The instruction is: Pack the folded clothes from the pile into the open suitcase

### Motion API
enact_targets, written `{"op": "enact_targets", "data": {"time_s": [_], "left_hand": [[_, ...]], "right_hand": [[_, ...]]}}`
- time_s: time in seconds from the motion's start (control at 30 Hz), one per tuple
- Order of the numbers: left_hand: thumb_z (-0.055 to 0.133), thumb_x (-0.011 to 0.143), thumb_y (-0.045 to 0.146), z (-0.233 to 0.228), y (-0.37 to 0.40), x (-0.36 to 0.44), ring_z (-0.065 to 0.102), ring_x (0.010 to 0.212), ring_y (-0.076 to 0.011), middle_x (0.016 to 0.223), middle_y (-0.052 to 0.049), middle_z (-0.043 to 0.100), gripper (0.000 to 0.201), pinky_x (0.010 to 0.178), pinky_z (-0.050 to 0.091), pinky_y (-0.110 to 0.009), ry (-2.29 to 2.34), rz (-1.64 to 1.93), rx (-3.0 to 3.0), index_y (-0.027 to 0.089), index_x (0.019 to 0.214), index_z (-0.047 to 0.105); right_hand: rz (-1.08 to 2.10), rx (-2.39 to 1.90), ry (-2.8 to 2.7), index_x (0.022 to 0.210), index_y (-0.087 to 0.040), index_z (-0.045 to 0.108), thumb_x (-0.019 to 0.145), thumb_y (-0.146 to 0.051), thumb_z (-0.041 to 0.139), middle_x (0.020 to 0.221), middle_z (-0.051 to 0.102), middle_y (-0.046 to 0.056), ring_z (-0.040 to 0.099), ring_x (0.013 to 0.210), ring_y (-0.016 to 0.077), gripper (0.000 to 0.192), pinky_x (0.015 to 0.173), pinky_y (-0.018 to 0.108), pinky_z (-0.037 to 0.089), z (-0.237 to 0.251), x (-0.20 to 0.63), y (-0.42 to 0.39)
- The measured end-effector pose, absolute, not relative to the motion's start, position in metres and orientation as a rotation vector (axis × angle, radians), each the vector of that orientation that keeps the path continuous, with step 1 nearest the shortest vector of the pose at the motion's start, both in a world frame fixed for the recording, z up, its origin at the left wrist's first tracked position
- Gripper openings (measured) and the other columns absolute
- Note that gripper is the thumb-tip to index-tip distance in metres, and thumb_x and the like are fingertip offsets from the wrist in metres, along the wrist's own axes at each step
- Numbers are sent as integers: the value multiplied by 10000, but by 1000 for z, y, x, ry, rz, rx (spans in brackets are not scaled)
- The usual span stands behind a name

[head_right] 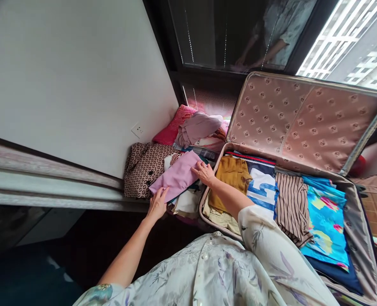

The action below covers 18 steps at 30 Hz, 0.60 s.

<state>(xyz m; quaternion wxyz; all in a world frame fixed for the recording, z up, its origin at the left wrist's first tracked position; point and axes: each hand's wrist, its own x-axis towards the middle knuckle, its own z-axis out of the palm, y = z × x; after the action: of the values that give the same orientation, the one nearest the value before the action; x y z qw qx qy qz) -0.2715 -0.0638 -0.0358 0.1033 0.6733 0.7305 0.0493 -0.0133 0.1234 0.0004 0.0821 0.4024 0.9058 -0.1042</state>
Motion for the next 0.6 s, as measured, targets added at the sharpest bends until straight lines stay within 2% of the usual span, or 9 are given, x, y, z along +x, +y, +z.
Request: {"op": "enact_targets", "data": {"time_s": [0.13, 0.23, 0.33, 0.43, 0.53, 0.6], "left_hand": [[525, 849, 25, -18, -54, -281, 549, 1365, -290, 1523, -151, 480, 730, 1112, 482, -437, 2051, 63, 1923, 212, 1550, 445], [462, 853, 8, -5, -47, -283, 565, 1342, -296, 1540, -150, 468, 761, 1080, 488, -453, 2022, -102, 1875, 237, 1577, 404], [437, 854, 18, 3, -40, -280, 585, 1312, -302, 1533, -160, 474, 789, 1037, 503, -448, 2017, -192, 1867, 228, 1608, 338], [486, 912, 144, 7, -32, -269, 620, 1237, -339, 1411, -180, 555, 777, 993, 514, -470, 2074, -281, 1919, 187, 1648, 240], [422, 967, 168, 10, -27, -254, 667, 1111, -336, 1254, -182, 616, 658, 963, 513, -458, 2172, -381, 1976, 145, 1619, 333], [385, 979, 153, 10, -25, -246, 669, 1094, -329, 1232, -187, 620, 611, 945, 516, -436, 2243, -394, 1980, 132, 1589, 398]], "right_hand": [[-330, 1228, 2729, 1596, -342, 400, 1027, -151, 300, 1630, 309, 185, 319, 1456, 359, 608, 1093, 566, 361, 1, -18, 125], [-380, 1209, 2738, 1565, -310, 447, 1031, -171, 323, 1564, 377, 214, 414, 1381, 353, 566, 1088, 580, 360, 4, -22, 127], [-398, 1187, 2738, 1544, -347, 453, 1041, -209, 359, 1504, 444, 176, 454, 1334, 311, 530, 1101, 550, 363, 5, -23, 131], [-355, 1182, 2767, 1544, -355, 427, 1061, -227, 323, 1503, 438, 161, 442, 1347, 306, 510, 1087, 549, 382, 1, -21, 135], [-338, 1197, 2770, 1522, -338, 441, 1068, -239, 325, 1475, 460, 157, 456, 1330, 296, 479, 1079, 554, 390, -2, -18, 136], [-348, 1179, 2778, 1486, -329, 478, 1068, -243, 335, 1419, 513, 144, 473, 1305, 284, 450, 1073, 538, 396, -2, -18, 136]]}}
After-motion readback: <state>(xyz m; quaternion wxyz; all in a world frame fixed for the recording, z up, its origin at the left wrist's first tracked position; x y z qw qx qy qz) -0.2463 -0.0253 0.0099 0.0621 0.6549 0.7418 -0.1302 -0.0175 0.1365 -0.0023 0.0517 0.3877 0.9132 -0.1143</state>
